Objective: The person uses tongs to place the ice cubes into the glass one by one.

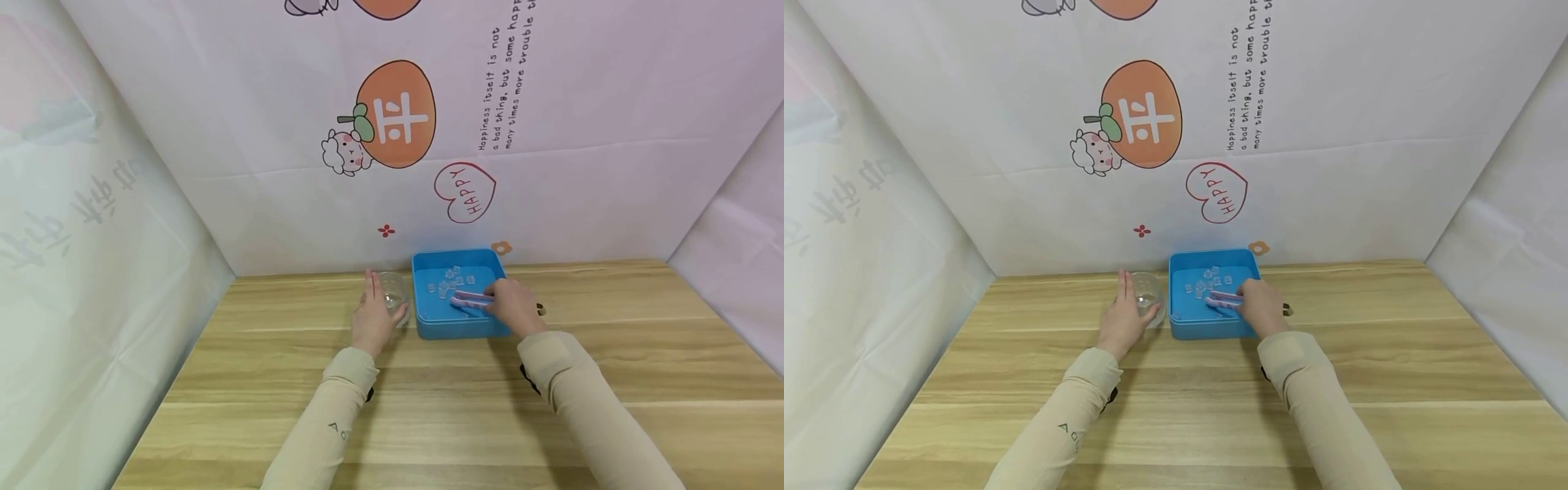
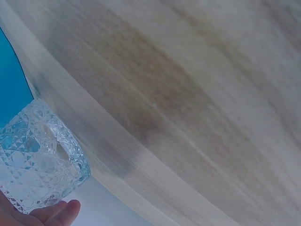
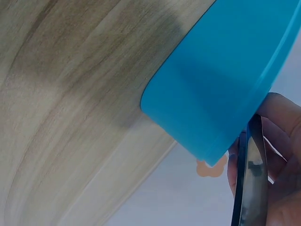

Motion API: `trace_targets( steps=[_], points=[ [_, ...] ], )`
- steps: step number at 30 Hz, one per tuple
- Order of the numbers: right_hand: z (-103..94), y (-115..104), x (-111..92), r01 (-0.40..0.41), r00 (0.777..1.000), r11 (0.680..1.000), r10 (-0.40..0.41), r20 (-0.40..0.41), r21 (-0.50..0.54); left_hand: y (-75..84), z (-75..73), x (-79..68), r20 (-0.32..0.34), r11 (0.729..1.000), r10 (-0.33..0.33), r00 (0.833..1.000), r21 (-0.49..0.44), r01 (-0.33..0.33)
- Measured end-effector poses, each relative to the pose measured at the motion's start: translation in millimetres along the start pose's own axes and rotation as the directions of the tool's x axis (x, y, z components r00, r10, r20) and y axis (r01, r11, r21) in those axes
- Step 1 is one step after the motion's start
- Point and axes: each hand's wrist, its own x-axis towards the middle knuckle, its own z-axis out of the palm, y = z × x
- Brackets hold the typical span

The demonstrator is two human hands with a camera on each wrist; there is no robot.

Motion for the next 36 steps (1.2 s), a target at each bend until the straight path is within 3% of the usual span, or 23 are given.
trace_targets(
  steps=[9, 17, 23, 31, 36],
  points=[
    [1.3, -1.6, -2.4, 0.014, 0.995, 0.999, -0.011, -0.096, 0.029, 0.6, 0.4, -2.4, -0.001, 1.000, -0.003, 1.000, 0.010, 0.003],
    [-1.6, -8.0, -1.9, 0.018, 0.980, 0.996, 0.000, -0.199, 0.091, 1.7, -0.4, -2.8, -0.006, 1.000, -0.006, 1.000, 0.003, 0.006],
    [-4.9, -19.7, -1.9, 0.042, 0.967, 0.996, -0.020, -0.252, 0.081, 2.3, -0.9, -1.5, 0.005, 1.000, -0.014, 1.000, 0.002, 0.014],
    [-9.5, -44.1, -5.6, 0.149, 0.948, 0.985, -0.118, -0.294, 0.084, 4.6, -2.7, -1.4, 0.000, 1.000, -0.014, 1.000, 0.006, 0.014],
    [-6.5, -58.2, -8.8, 0.214, 0.947, 0.971, -0.180, -0.268, 0.104, 3.8, -1.3, -1.3, -0.012, 1.000, -0.005, 1.000, 0.018, 0.005]
  ],
)
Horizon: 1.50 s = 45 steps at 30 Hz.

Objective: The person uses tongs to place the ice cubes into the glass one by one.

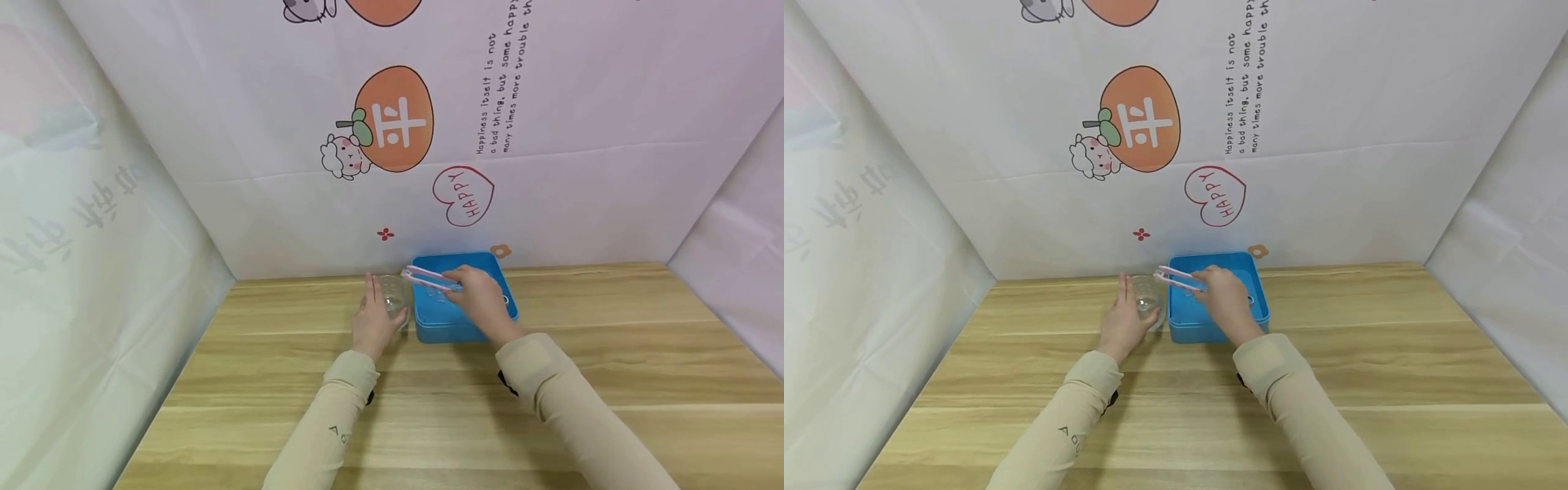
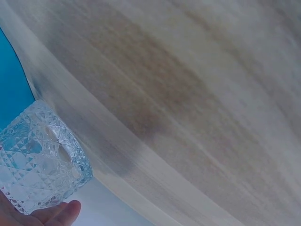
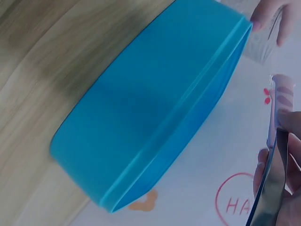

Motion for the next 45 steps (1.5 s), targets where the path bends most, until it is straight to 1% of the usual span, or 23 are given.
trace_targets(
  steps=[6, 14, 22, 26, 30, 38, 45],
  points=[
    [4.9, -10.2, -1.7, 0.050, 0.997, 0.999, -0.049, 0.062, -0.018, -1.2, 2.2, 0.5, 0.004, 1.000, -0.002, 1.000, 0.002, 0.002],
    [6.2, -11.2, -2.2, 0.088, 0.994, 0.995, -0.085, 0.066, -0.039, -0.4, 2.2, 0.8, 0.014, 1.000, -0.007, 1.000, -0.019, 0.008],
    [5.8, -7.3, -1.7, 0.075, 0.994, 0.996, -0.071, 0.083, -0.040, 1.3, 0.9, 2.8, 0.003, 0.999, 0.014, 1.000, -0.029, -0.014],
    [7.0, -7.9, -1.1, 0.065, 0.992, 0.997, -0.060, 0.110, -0.038, 1.2, 2.1, 2.9, 0.009, 1.000, 0.004, 1.000, -0.023, -0.004],
    [8.4, -9.2, -0.9, 0.059, 0.992, 0.997, -0.054, 0.116, -0.045, 0.7, 2.5, 2.5, 0.003, 1.000, 0.003, 1.000, -0.013, -0.003],
    [9.5, -10.5, -0.8, 0.056, 0.992, 0.997, -0.050, 0.114, -0.052, 0.6, 0.7, 0.5, -0.002, 1.000, 0.004, 1.000, -0.012, -0.004],
    [9.7, -8.2, -0.8, 0.047, 0.997, 0.997, -0.043, 0.071, -0.064, -0.3, 1.1, -0.1, 0.000, 1.000, -0.002, 1.000, -0.008, 0.002]
  ],
)
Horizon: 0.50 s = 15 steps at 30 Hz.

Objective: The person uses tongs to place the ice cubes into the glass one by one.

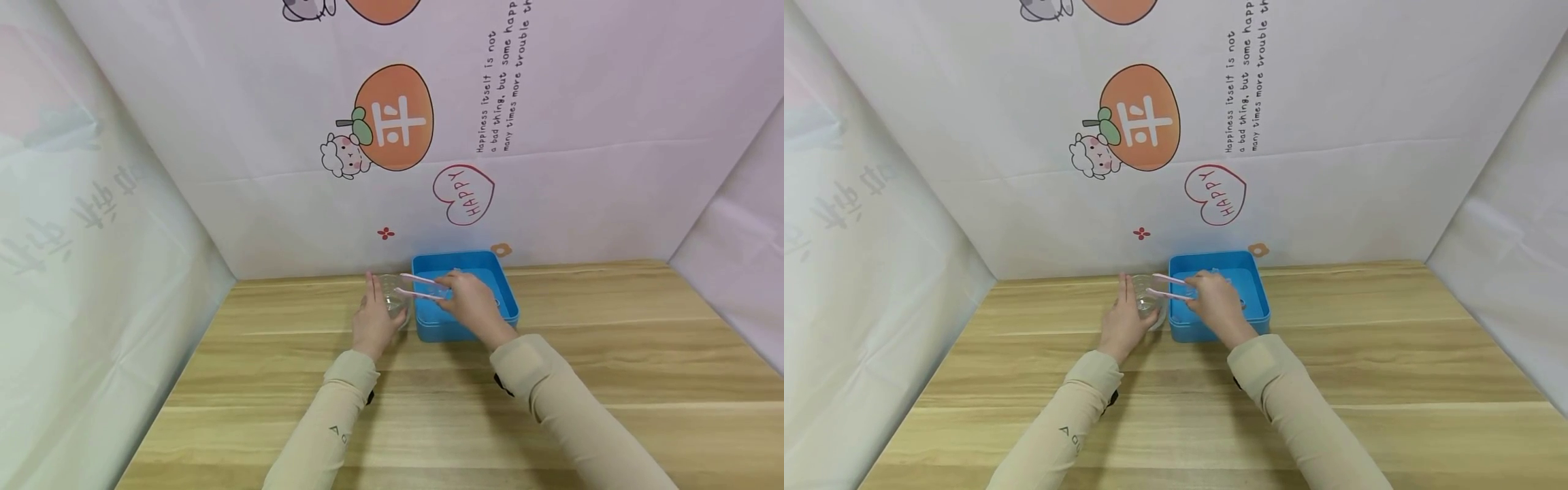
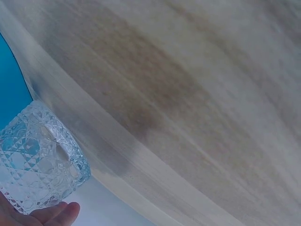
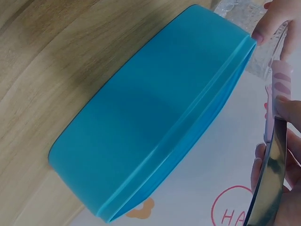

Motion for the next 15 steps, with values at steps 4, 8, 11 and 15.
trace_targets(
  steps=[4, 8, 11, 15],
  points=[
    [0.6, 4.3, 0.2, -0.027, 0.999, 1.000, 0.027, -0.039, 0.011, -0.3, 0.2, -0.1, 0.006, 1.000, -0.002, 1.000, -0.001, 0.002],
    [1.4, 9.6, -0.8, -0.053, 0.996, 0.998, 0.055, -0.073, 0.022, -0.5, 0.3, -0.6, 0.013, 1.000, -0.003, 1.000, 0.002, 0.003],
    [1.9, 14.0, -1.7, -0.078, 0.994, 0.997, 0.078, -0.080, 0.006, -0.7, 0.2, -0.6, 0.013, 1.000, -0.005, 1.000, -0.001, 0.005],
    [4.2, 22.1, -1.9, -0.114, 0.992, 0.993, 0.112, -0.061, -0.032, -0.9, 0.4, -0.1, 0.002, 1.000, 0.001, 1.000, 0.001, -0.001]
  ],
)
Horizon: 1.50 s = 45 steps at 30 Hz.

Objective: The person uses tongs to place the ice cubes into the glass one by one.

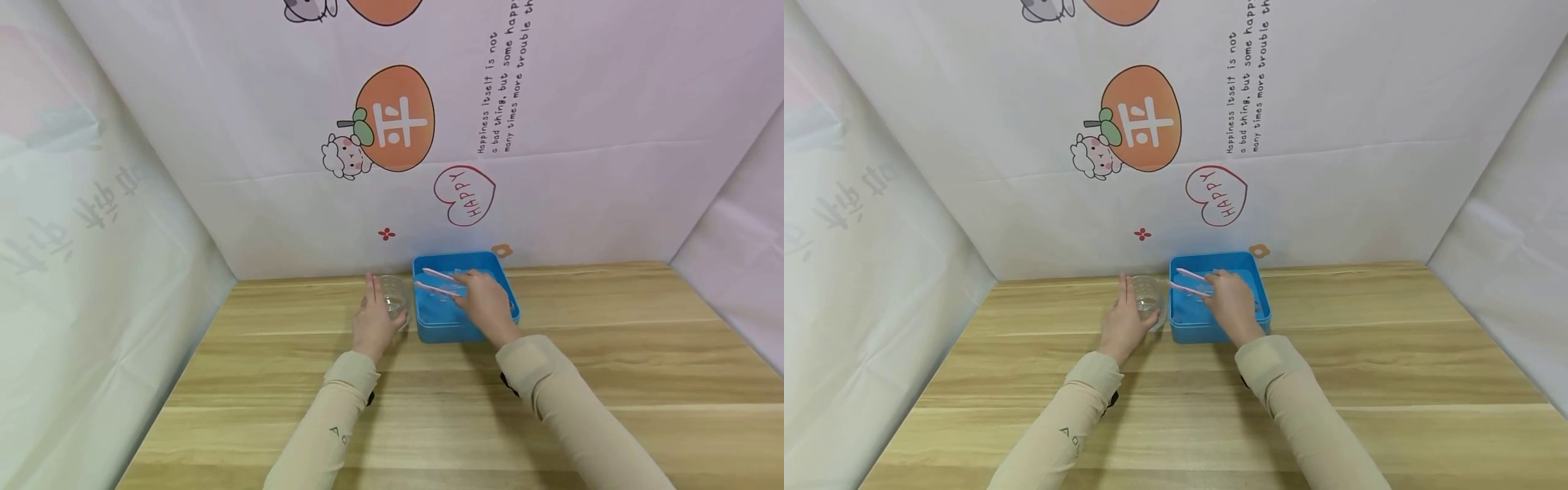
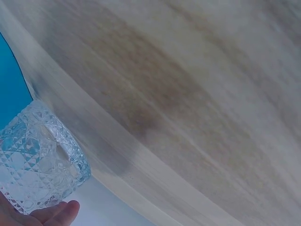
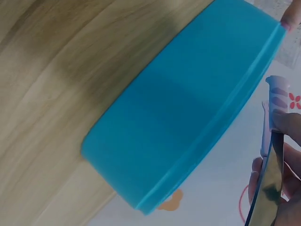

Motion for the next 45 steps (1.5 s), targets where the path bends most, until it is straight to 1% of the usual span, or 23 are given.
trace_targets(
  steps=[6, 9, 14, 20, 31, 38, 45],
  points=[
    [6.1, 12.7, -1.4, -0.013, 0.999, 0.999, 0.015, 0.042, -0.033, -0.6, 1.0, -0.8, -0.031, 1.000, 0.019, 0.999, 0.023, -0.018],
    [7.7, 16.5, -1.2, -0.031, 0.997, 0.999, 0.034, 0.067, -0.041, -0.2, 1.0, -0.4, -0.028, 0.999, 0.017, 0.999, 0.028, -0.016],
    [8.9, 19.4, 0.3, -0.084, 0.989, 0.995, 0.089, 0.119, -0.050, 0.3, 1.3, 0.1, -0.020, 0.999, 0.014, 1.000, 0.030, -0.014],
    [10.3, 20.3, 0.1, -0.111, 0.979, 0.992, 0.119, 0.166, -0.053, 0.5, 0.6, -0.1, -0.015, 0.999, 0.011, 1.000, 0.035, -0.011],
    [14.2, 19.9, 0.1, -0.121, 0.979, 0.991, 0.129, 0.157, -0.058, -0.8, 0.7, -0.2, -0.013, 0.999, 0.011, 1.000, 0.035, -0.011],
    [14.7, 21.1, -0.6, -0.113, 0.985, 0.991, 0.122, 0.123, -0.075, -1.3, 1.5, 1.0, -0.011, 0.999, 0.009, 1.000, 0.034, -0.008],
    [13.2, 22.0, 0.2, -0.123, 0.981, 0.989, 0.133, 0.142, -0.080, -1.7, 1.9, 1.8, -0.003, 0.999, 0.004, 1.000, 0.034, -0.004]
  ],
)
